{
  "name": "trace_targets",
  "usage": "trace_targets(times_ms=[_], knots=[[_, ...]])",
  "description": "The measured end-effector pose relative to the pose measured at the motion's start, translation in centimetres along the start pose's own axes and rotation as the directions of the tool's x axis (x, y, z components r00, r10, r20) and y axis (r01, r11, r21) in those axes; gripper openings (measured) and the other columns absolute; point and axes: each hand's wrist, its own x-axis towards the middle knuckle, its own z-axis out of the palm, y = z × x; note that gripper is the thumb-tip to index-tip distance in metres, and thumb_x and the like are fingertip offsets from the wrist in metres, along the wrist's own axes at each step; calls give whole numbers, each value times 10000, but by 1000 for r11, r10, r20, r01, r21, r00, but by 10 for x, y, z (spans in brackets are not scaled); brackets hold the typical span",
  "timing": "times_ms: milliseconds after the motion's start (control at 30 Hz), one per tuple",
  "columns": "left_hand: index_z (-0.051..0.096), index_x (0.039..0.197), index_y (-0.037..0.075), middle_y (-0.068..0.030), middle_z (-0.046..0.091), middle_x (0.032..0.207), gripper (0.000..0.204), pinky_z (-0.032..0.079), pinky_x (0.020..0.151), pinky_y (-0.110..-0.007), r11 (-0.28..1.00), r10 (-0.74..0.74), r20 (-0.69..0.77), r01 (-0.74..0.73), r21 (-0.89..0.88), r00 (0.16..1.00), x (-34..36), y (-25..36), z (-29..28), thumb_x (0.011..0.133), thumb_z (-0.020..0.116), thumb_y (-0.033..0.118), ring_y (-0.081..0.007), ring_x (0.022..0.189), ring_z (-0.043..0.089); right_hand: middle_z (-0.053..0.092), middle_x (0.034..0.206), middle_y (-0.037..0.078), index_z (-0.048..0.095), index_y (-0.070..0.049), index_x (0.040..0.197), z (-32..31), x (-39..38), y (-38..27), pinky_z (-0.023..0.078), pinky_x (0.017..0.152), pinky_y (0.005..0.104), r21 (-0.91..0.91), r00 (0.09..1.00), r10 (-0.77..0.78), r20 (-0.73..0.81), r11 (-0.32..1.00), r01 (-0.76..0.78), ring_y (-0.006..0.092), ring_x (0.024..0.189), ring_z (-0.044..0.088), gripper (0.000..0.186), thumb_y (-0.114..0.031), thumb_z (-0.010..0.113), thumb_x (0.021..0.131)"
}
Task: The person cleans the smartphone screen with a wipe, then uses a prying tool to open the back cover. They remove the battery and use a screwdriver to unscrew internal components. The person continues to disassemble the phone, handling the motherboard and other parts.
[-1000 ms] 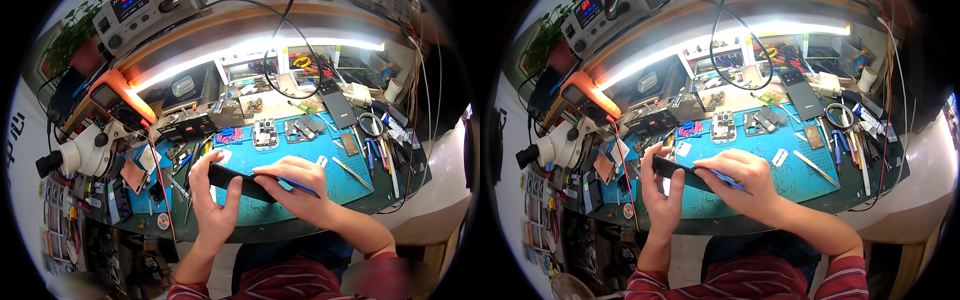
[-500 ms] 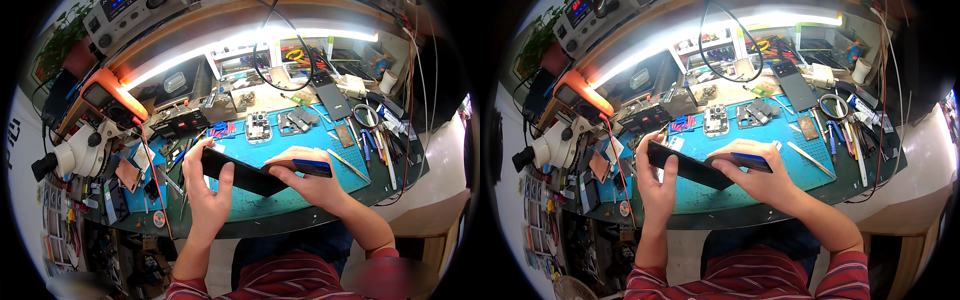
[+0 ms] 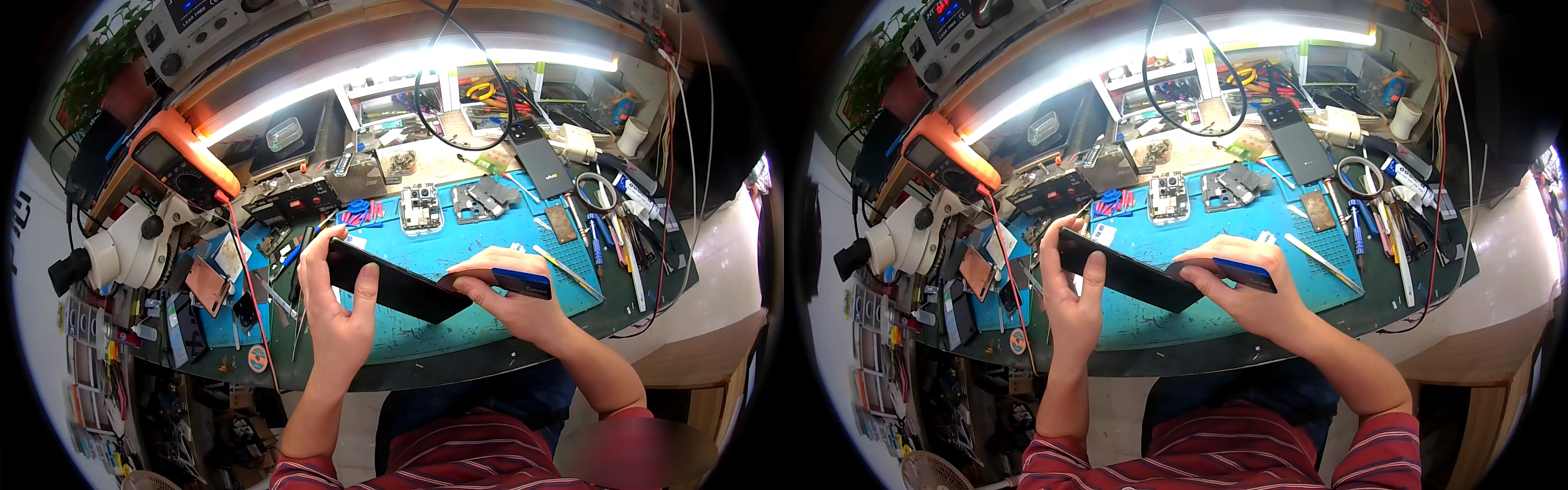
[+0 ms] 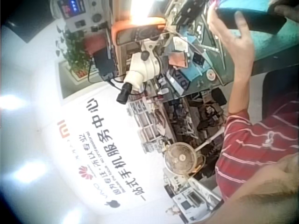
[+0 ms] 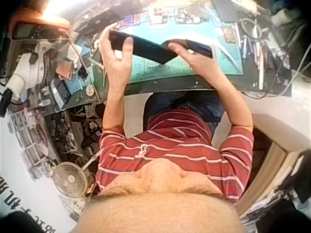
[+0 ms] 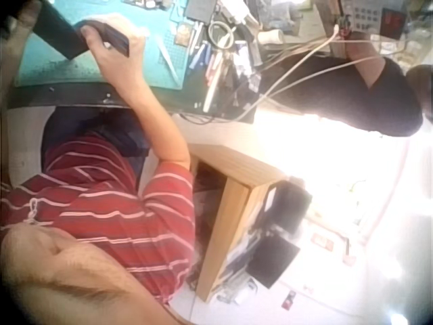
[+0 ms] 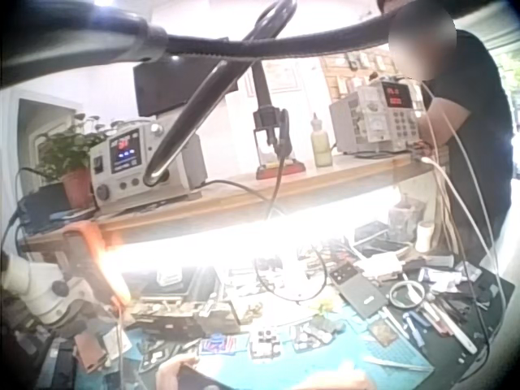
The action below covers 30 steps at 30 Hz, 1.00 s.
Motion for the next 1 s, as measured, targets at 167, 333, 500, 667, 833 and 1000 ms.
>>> trace_targets(times_ms=[167, 333, 500, 667, 833, 1000], knots=[[437, 1481, 48, -120, 539, 1394, 509, 442, 1047, -332, 1000, -16, 12, 16, -8, 1000, 1, -4, 0, 1021, 645, 114, -176, 1195, 539, 758, 932, 69, 782, -19, 1064, 0, -1, 2, 564, 735, 248, 13, 1000, -5, -9, 1000, 5, 106, 807, 698, 144, -7, 748, 925], [496, 1413, 21, -155, 540, 1332, 505, 364, 1114, -411, 987, -94, -22, 90, -130, 995, 2, -3, 4, 1004, 684, 250, -294, 1257, 499, 757, 938, 68, 779, -12, 1074, -1, -5, 6, 563, 735, 248, 60, 999, 34, -12, 998, -33, 97, 822, 697, 151, -6, 747, 927], [477, 1437, 30, -155, 541, 1361, 502, 381, 1109, -390, 993, -72, -15, 70, -94, 997, 2, -4, 5, 1012, 670, 214, -268, 1257, 512, 758, 918, 77, 780, -6, 1062, -1, -7, 7, 562, 731, 251, 31, 999, 15, -31, 999, -14, 110, 808, 703, 147, -1, 752, 918], [435, 1483, 48, -151, 537, 1408, 512, 428, 1080, -347, 1000, -1, 10, 1, -2, 1000, 1, -3, 4, 1026, 647, 143, -204, 1242, 543, 759, 895, 87, 788, -12, 1059, 4, -6, 4, 561, 716, 254, -59, 997, -21, -71, 998, 17, 130, 788, 710, 163, -1, 774, 897], [485, 1434, 31, -158, 542, 1357, 512, 399, 1080, -398, 1000, 6, -7, -7, -15, 1000, 2, 9, 5, 996, 677, 212, -280, 1236, 512, 760, 893, 89, 789, -21, 1073, 15, 3, -2, 559, 690, 255, -14, 993, -43, -109, 999, 42, 132, 771, 711, 191, -16, 794, 882], [505, 1431, 23, -179, 540, 1362, 547, 373, 1087, -449, 995, 91, 7, -92, 41, 996, 5, 20, 2, 962, 702, 224, -349, 1243, 487, 762, 905, 82, 789, -24, 1089, 24, 16, -18, 559, 686, 252, -99, 985, -107, -135, 991, 94, 127, 783, 712, 214, -11, 798, 875]])
